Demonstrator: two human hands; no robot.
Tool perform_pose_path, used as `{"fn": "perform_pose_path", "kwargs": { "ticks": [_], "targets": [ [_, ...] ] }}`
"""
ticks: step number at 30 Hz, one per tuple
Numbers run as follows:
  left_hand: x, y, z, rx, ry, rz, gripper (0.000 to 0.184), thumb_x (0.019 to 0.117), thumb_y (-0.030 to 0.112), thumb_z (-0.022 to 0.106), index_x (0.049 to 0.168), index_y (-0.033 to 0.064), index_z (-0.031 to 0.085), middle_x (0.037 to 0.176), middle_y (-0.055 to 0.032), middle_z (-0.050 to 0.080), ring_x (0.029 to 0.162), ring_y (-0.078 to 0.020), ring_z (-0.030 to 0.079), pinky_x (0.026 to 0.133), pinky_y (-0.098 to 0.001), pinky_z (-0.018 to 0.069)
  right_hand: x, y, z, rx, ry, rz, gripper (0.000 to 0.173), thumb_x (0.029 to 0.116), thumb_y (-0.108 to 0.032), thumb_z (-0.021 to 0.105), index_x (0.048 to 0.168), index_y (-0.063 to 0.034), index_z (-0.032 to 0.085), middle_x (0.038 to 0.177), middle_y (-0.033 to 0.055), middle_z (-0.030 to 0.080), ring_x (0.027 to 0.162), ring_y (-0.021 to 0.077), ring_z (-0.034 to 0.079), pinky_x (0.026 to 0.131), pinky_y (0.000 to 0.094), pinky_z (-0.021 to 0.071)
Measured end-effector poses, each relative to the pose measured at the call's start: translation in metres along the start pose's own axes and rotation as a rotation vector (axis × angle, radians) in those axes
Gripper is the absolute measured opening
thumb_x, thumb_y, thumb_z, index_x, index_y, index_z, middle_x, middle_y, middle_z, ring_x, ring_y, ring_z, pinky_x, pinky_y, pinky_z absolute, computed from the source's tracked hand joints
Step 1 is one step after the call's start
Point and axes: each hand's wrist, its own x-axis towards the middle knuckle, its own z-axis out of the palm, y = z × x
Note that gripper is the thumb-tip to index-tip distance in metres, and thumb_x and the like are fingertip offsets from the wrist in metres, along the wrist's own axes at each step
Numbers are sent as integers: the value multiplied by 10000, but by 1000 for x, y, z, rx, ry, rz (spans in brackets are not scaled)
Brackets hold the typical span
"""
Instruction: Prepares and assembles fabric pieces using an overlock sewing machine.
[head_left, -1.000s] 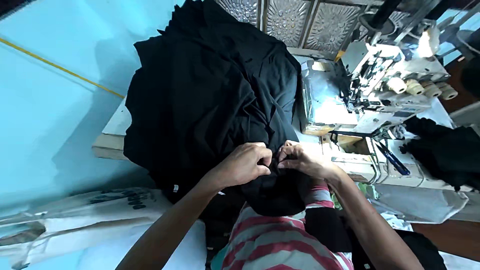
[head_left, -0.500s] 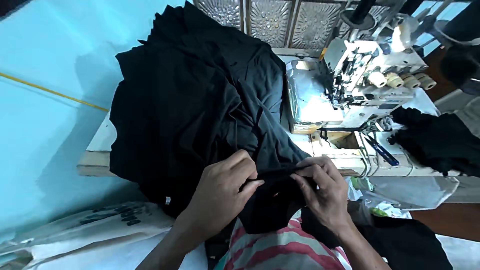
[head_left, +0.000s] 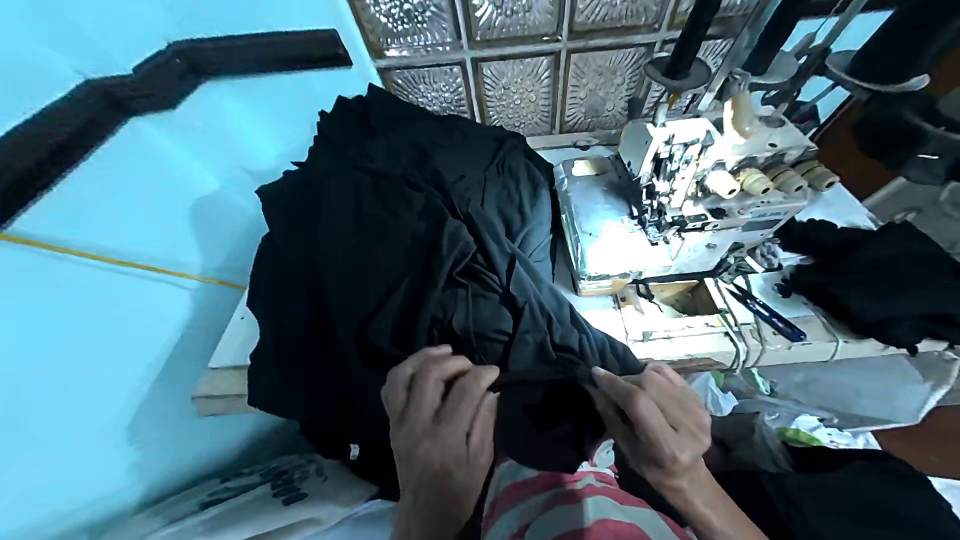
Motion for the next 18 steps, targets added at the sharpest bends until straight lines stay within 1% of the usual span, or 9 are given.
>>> {"fn": "perform_pose_path", "kwargs": {
  "ticks": [2, 4, 6, 7, 9, 11, 13, 14, 18],
  "targets": [
    [12, -1, 9, -246, 21, -45, 301, 1092, 365, 447, 1013, 141, 631, 1131, 11, 677, 1293, -109, 542, 1149, -310, 389, 5, -3, -2, 3, 43, 54, 169, 1004, -206, 629, 896, -76, 644, 673, 24, 592, 632, 143, 528, 713, 259, 424],
    [35, 6, 25, -404, 58, -26, 284, 1107, 357, 406, 1062, 166, 611, 1077, 81, 724, 1218, -18, 614, 1206, -386, 353, 14, -3, -3, 27, 73, 171, 200, 992, -239, 642, 848, -100, 640, 681, 11, 609, 668, 126, 536, 753, 264, 409],
    [66, 17, 46, -405, 75, 41, 263, 1114, 283, 399, 1059, 119, 598, 998, 70, 693, 1069, 49, 636, 1213, -358, 335, 24, 6, -4, 110, 75, 352, 194, 968, -250, 671, 848, -97, 679, 719, 8, 663, 704, 90, 558, 774, 258, 405],
    [84, 21, 60, -368, 72, 97, 264, 1107, 234, 422, 1052, 59, 611, 986, -2, 668, 1033, 2, 637, 1196, -363, 339, 28, 16, -5, 144, 68, 440, 187, 960, -247, 675, 867, -87, 702, 752, 8, 686, 727, 74, 579, 779, 257, 426],
    [121, 25, 92, -244, 39, 219, 225, 1063, 126, 504, 1053, -24, 672, 979, -136, 707, 982, -182, 678, 1113, -444, 392, 32, 40, -2, 171, 61, 603, 160, 943, -210, 671, 910, -59, 710, 793, 5, 706, 752, 60, 620, 779, 276, 480],
    [152, 24, 129, -142, -47, 312, 162, 1009, 90, 583, 1052, 6, 716, 937, -143, 721, 907, -288, 668, 967, -490, 444, 33, 66, 4, 141, 50, 778, 134, 909, -171, 679, 956, -46, 682, 779, -7, 685, 708, 39, 611, 715, 243, 506],
    [167, 17, 157, -134, -233, 331, 143, 985, 137, 623, 1009, 40, 726, 906, -140, 699, 880, -341, 644, 845, -528, 461, 28, 88, 8, 157, 2, 940, 167, 916, -166, 704, 1026, -49, 659, 745, -29, 660, 648, 13, 572, 660, 217, 482],
    [169, 14, 166, -147, -362, 300, 144, 982, 165, 640, 978, 43, 717, 898, -153, 680, 892, -363, 637, 830, -561, 463, 24, 95, 7, 180, -39, 983, 186, 926, -173, 705, 1054, -50, 651, 740, -34, 661, 634, 9, 566, 647, 216, 476],
    [181, 16, 178, -191, -725, 139, 160, 919, 179, 751, 904, 26, 709, 811, -164, 651, 815, -354, 645, 760, -580, 491, 7, 100, -7, 333, -135, 1002, 166, 959, -157, 647, 1057, -24, 665, 838, 2, 685, 684, -5, 596, 650, 177, 500]
  ]
}}
